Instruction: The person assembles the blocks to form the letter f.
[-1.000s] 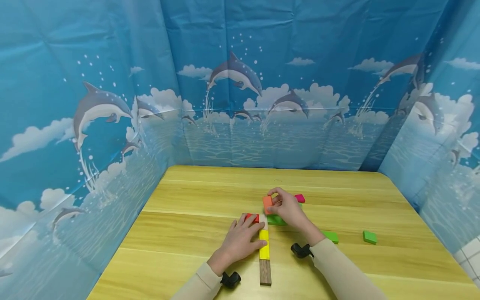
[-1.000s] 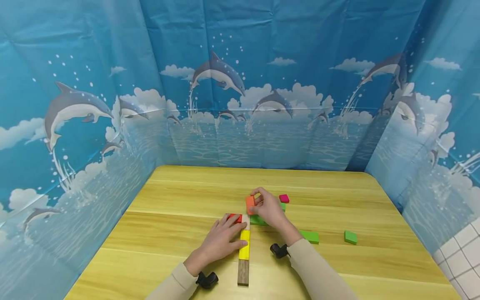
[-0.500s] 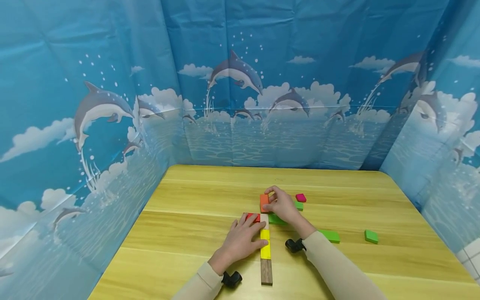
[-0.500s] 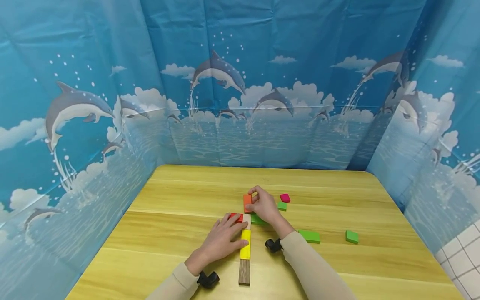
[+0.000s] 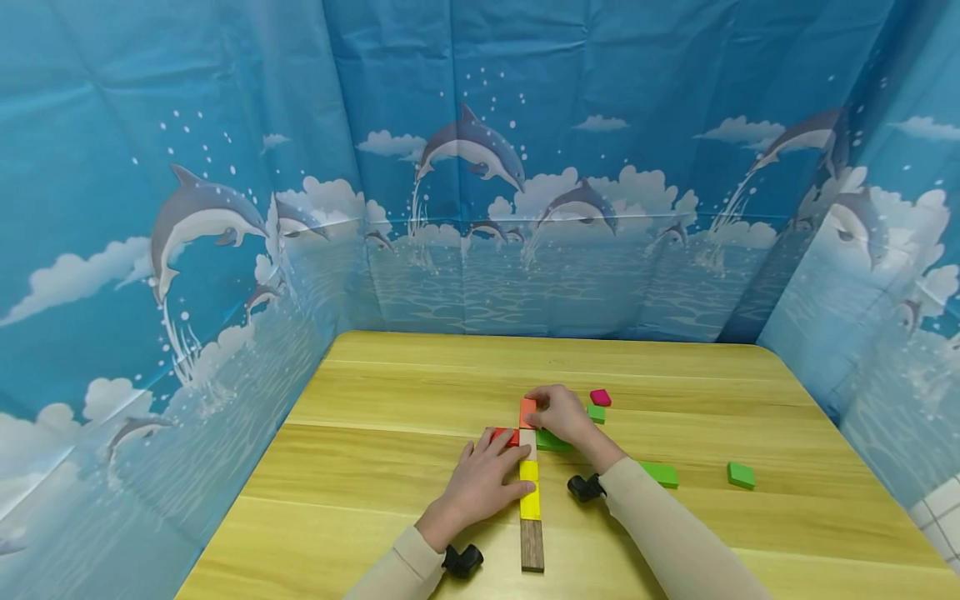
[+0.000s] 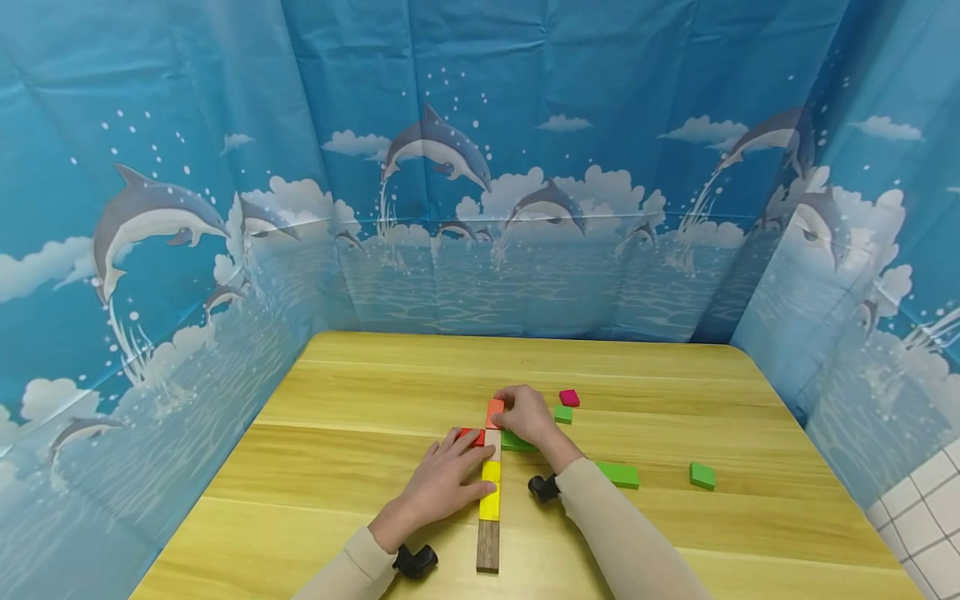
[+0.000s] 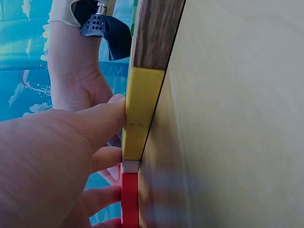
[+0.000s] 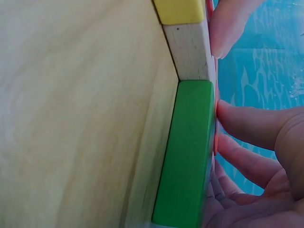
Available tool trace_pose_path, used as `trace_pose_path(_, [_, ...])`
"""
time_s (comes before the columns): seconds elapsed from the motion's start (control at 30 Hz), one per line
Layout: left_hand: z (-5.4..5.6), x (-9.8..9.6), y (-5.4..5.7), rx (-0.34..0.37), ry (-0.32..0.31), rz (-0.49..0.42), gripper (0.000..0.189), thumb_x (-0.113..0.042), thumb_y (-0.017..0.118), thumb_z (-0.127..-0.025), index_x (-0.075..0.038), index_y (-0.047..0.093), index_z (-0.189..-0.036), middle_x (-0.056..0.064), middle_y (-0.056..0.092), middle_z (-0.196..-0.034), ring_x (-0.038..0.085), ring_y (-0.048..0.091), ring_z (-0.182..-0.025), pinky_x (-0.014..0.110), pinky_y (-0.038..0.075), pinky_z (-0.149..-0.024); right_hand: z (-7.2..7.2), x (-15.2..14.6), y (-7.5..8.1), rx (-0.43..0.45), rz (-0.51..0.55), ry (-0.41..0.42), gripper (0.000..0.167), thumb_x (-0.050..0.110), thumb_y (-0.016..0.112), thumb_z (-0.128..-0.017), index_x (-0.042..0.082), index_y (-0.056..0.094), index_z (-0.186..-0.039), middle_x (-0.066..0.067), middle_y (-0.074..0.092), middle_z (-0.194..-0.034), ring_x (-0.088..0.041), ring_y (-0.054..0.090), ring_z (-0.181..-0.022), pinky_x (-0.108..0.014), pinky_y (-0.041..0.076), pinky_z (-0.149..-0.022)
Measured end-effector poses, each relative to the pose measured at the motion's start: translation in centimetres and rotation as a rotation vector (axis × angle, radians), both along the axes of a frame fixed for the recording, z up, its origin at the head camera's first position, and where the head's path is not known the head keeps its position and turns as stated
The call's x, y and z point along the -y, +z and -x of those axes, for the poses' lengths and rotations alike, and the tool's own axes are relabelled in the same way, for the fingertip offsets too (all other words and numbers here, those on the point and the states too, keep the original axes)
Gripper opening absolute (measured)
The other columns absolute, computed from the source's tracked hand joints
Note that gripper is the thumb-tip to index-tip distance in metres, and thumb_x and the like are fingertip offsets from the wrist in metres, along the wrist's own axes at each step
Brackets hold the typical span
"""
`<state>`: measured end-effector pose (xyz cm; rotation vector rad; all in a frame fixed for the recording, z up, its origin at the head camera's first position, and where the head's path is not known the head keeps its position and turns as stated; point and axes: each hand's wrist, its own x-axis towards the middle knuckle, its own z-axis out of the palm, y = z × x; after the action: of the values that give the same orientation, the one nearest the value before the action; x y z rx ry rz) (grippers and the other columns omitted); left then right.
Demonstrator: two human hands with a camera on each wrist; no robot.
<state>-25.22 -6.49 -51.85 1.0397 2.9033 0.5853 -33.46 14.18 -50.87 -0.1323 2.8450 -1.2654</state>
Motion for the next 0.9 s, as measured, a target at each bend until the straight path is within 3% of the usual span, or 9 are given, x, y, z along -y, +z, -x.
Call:
trace_pose_path(0.63, [0.00,0.09,-0.03,0.010,0.006,-0.002,0.056,-0.052,0.060,-0.098,-0.024,0.054,-0.147,0.007,0.036,-0.160,0.043,0.024,-0.148,0.069,0.025,-0.110,-0.09,0.22,0.12,0.007,-0.026,0.014,0.035,0.012,0.081,-0.086,0.009,0.073,-0.121,-0.006,0.068,-0.119,-0.025,0.061,-0.106,-0.045,0.052,-0.092])
trace_pose_path(0.9, [0.07,-0.04,-0.10,0.008,-0.001,0.001,0.057,-0.053,0.060,-0.098,-0.024,0.053,-0.147,0.007,0.035,-0.160,0.043,0.024,-0.148,0.069,0.025,-0.110,-0.43,-0.35,0.40,0.021,0.035,0.020,0.041,0.011,0.079,-0.088,0.007,0.068,-0.128,-0.010,0.066,-0.121,-0.026,0.062,-0.103,-0.038,0.056,-0.081])
